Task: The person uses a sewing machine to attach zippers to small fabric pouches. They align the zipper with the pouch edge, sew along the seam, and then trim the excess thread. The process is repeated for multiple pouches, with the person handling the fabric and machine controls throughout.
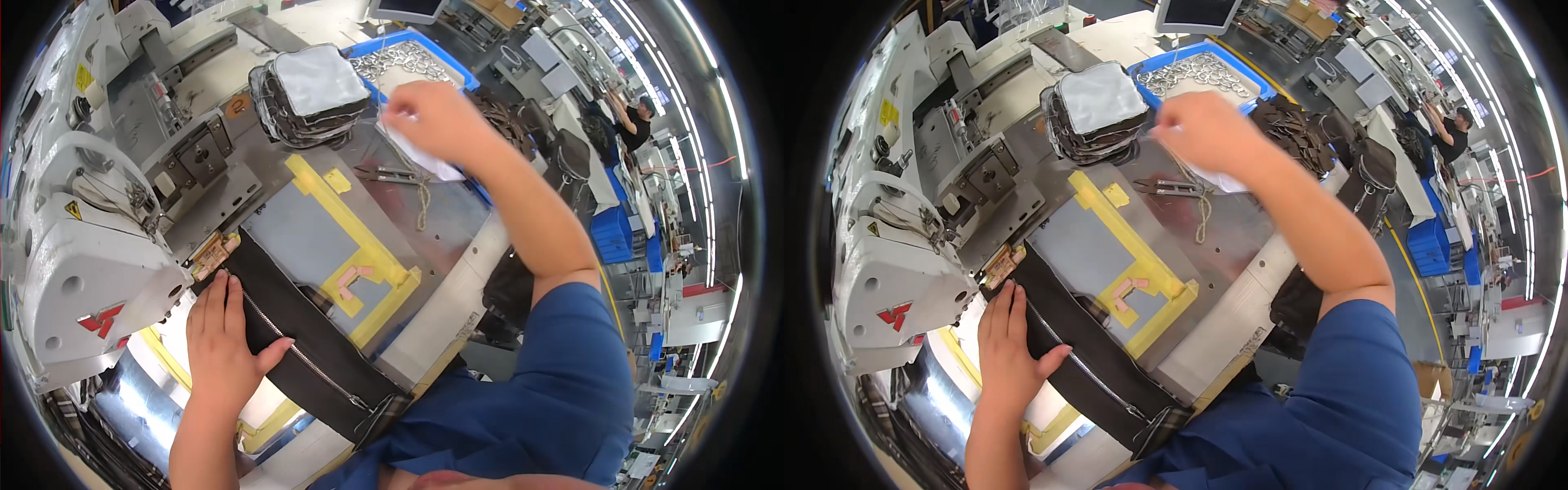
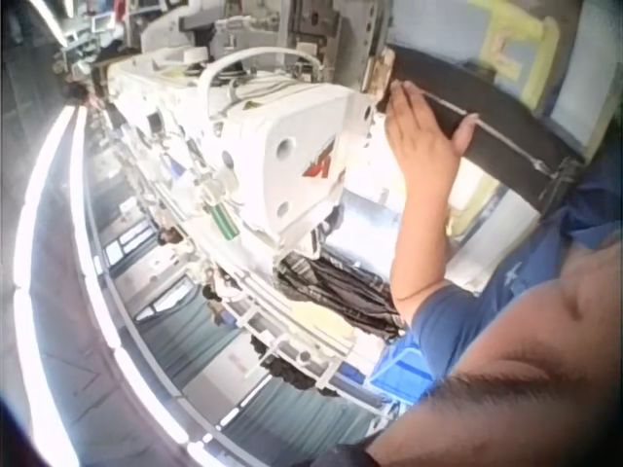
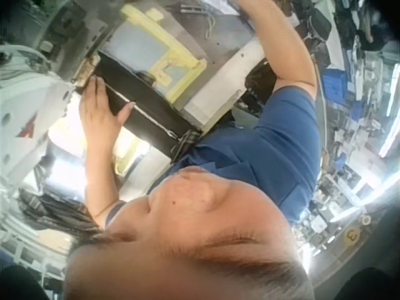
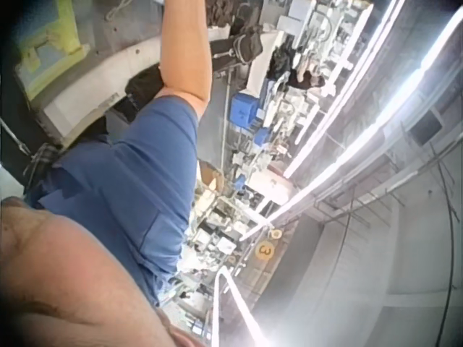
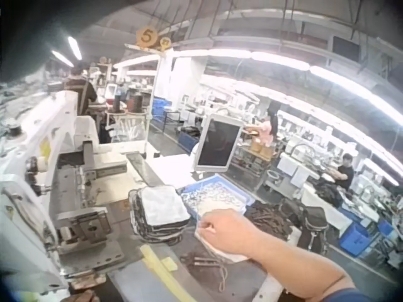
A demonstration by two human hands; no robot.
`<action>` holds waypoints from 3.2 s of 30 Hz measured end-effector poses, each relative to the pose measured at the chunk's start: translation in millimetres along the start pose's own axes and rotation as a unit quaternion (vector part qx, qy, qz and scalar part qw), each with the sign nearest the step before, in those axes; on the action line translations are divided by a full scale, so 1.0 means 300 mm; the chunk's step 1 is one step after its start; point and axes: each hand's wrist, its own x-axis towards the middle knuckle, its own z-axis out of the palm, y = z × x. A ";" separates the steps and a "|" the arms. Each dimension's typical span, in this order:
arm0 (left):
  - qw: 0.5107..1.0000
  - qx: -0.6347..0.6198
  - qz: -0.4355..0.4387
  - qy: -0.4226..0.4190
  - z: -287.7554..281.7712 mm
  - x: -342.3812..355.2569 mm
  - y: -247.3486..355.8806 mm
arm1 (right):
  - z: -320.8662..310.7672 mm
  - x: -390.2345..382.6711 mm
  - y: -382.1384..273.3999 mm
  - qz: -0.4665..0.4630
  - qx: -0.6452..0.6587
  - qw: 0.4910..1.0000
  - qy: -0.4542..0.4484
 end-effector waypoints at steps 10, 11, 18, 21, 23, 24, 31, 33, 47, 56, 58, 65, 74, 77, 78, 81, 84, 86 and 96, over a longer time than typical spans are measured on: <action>1.000 0.006 0.003 0.004 0.000 -0.018 -0.013 | -0.056 -0.097 0.560 0.265 -0.116 0.955 -0.062; 1.000 0.007 0.002 0.005 0.000 -0.018 -0.012 | -0.056 -0.102 0.573 0.262 -0.116 0.956 -0.062; 1.000 -0.005 0.007 0.010 -0.001 -0.009 -0.007 | -0.075 -0.101 0.610 0.260 -0.069 0.961 -0.056; 1.000 -0.010 0.011 0.015 -0.003 -0.003 -0.002 | -0.105 -0.078 0.558 0.248 -0.055 0.967 -0.031; 1.000 -0.015 0.016 0.022 -0.004 -0.003 -0.007 | -0.116 -0.044 0.470 0.236 0.044 0.970 -0.018; 0.999 -0.018 0.020 0.026 -0.002 0.000 -0.010 | -0.108 -0.031 0.399 0.228 0.138 0.964 -0.016; 1.000 -0.001 0.022 0.022 -0.019 -0.011 -0.025 | 0.079 0.050 -0.273 0.042 0.380 0.900 -0.209; 0.998 -0.012 0.047 0.034 -0.018 -0.011 -0.031 | 0.171 0.057 -0.385 -0.003 0.397 0.879 -0.263; 0.993 -0.006 0.104 0.063 -0.005 -0.031 -0.005 | 0.435 -0.037 -0.520 -0.412 0.182 0.893 -0.011; 0.992 0.000 0.105 0.067 0.002 -0.035 -0.010 | 0.456 -0.060 -0.523 -0.487 0.099 0.867 0.037; 0.992 -0.002 0.105 0.073 0.008 -0.037 -0.011 | 0.457 -0.064 -0.530 -0.472 0.128 0.872 0.010; 0.991 -0.008 0.109 0.081 0.014 -0.040 -0.014 | 0.435 -0.060 -0.549 -0.417 0.173 0.890 -0.061; 0.991 -0.019 0.110 0.077 0.010 -0.038 -0.014 | 0.429 -0.051 -0.544 -0.390 0.182 0.897 -0.102; 0.991 -0.023 0.110 0.070 0.007 -0.039 -0.015 | 0.422 -0.050 -0.553 -0.384 0.181 0.899 -0.109; 0.991 -0.024 0.110 0.070 0.006 -0.039 -0.015 | 0.422 -0.048 -0.551 -0.385 0.180 0.898 -0.112; 0.991 -0.027 0.109 0.068 0.006 -0.039 -0.015 | 0.421 -0.044 -0.549 -0.391 0.175 0.896 -0.118; 0.991 -0.036 0.107 0.068 0.007 -0.039 -0.017 | 0.413 -0.040 -0.553 -0.404 0.161 0.893 -0.115; 0.991 -0.041 0.105 0.069 0.009 -0.039 -0.020 | 0.418 -0.040 -0.551 -0.417 0.151 0.890 -0.105; 0.997 -0.026 0.026 0.069 -0.010 -0.028 -0.046 | 0.427 -0.041 -0.542 -0.436 0.135 0.886 -0.076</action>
